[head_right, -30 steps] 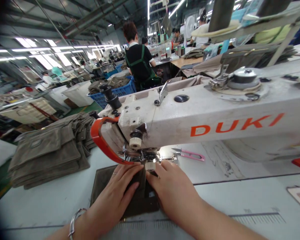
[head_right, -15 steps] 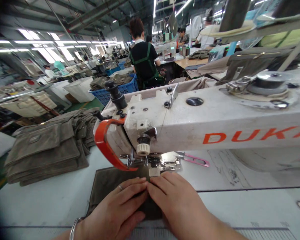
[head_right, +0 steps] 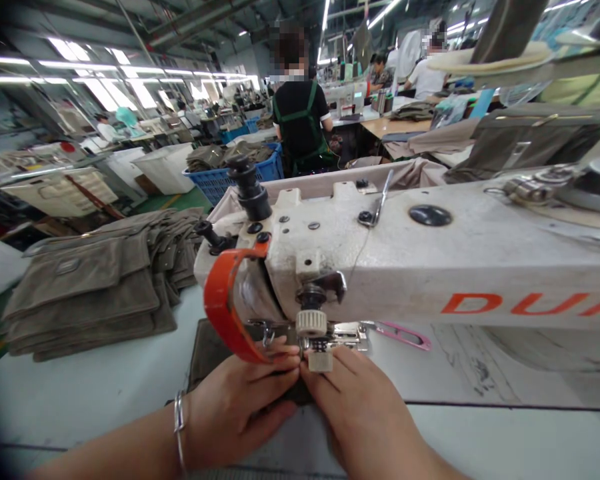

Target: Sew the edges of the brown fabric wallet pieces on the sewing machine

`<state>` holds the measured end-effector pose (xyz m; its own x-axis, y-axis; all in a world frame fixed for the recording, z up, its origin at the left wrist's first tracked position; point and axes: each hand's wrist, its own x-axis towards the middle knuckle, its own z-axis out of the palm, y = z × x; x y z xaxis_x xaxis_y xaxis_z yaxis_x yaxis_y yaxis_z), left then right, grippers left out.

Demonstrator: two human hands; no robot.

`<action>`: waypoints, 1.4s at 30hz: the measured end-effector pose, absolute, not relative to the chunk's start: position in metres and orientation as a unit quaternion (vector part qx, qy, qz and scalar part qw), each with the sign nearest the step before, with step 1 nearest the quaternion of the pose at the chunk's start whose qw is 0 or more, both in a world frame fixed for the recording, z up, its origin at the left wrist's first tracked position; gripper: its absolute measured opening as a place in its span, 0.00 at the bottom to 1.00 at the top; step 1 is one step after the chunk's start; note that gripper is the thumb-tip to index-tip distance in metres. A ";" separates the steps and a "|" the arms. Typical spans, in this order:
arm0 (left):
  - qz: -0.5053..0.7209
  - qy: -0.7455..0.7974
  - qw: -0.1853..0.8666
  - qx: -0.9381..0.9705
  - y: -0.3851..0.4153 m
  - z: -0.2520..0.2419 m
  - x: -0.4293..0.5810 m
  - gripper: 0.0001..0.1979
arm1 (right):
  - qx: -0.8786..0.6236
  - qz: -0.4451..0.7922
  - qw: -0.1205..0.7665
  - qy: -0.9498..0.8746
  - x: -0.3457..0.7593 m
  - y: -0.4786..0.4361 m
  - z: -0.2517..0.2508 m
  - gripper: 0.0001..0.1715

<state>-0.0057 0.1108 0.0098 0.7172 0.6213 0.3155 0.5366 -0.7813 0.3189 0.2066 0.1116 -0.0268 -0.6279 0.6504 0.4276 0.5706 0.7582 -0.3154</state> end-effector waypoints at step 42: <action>0.278 0.378 0.073 0.880 0.114 -0.014 -0.005 0.07 | -0.366 0.166 0.224 -0.888 0.205 0.128 -0.008 0.07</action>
<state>-0.0047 0.1142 -0.0136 0.5588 0.7062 0.4348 0.6250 -0.7032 0.3389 0.2049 0.1282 -0.0080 -0.6317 0.7242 0.2768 0.5757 0.6773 -0.4581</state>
